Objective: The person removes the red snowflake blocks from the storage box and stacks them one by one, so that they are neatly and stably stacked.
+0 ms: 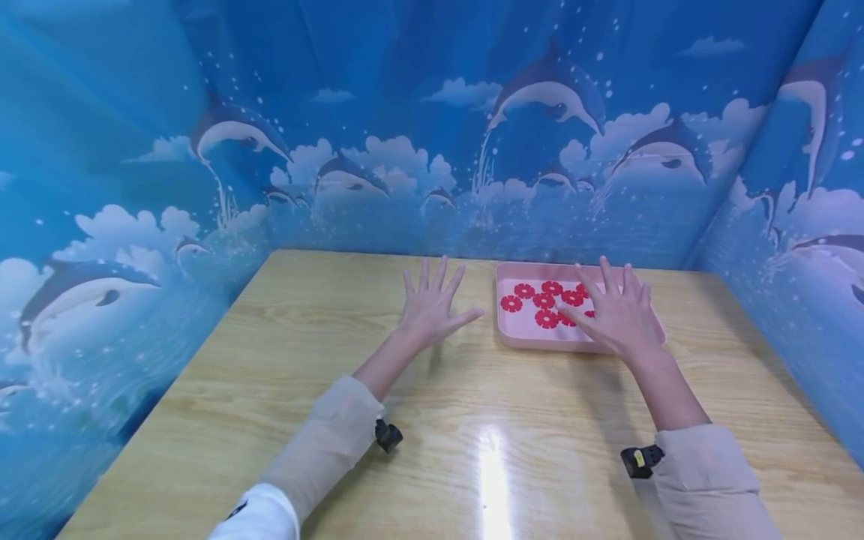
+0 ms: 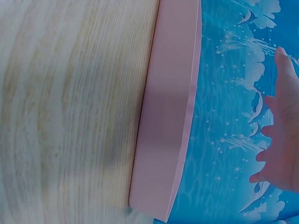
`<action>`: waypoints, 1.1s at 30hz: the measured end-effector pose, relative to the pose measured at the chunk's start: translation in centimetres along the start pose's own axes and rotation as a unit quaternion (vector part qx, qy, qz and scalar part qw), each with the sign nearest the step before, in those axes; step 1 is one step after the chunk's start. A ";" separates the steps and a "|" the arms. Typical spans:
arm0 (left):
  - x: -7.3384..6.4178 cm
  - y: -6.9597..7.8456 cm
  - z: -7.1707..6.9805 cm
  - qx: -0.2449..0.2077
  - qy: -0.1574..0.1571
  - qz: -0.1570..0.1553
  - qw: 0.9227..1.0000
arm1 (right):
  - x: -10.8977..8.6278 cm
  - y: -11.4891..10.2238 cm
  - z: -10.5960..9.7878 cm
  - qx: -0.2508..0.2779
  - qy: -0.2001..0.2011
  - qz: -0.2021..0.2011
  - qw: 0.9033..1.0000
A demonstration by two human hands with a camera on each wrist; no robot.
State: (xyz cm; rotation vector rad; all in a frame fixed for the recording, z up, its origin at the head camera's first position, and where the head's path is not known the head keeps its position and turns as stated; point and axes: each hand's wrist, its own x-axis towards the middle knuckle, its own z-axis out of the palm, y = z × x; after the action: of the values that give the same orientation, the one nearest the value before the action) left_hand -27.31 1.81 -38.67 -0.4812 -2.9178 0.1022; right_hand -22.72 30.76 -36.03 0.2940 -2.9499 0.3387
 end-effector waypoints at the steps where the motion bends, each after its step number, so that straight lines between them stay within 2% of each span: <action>1: 0.0 0.0 0.0 -0.001 0.000 -0.001 1.000 | 0.0 0.0 0.0 0.000 -0.001 0.000 1.000; 5: -0.2 -0.1 0.0 -0.003 0.003 -0.003 1.000 | 0.1 -0.1 0.0 -0.003 0.001 -0.002 1.000; 11: -0.2 -0.1 -0.2 -0.002 -0.009 0.005 1.000 | 0.2 -0.2 0.2 -0.009 -0.001 -0.006 1.000; 18: -0.1 -0.1 -0.5 -0.003 0.002 0.005 1.000 | 0.5 -0.4 0.0 -0.022 0.007 -0.011 1.000; 33: -0.1 -0.2 -0.8 -0.001 -0.006 0.010 1.000 | 0.6 -0.5 -0.3 -0.044 0.004 -0.012 0.999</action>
State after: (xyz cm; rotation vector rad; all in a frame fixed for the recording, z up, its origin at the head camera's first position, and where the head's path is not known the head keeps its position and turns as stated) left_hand -27.12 1.65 -37.90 -0.5122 -2.9262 0.1041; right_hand -23.15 30.21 -35.54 0.3157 -2.9407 0.2055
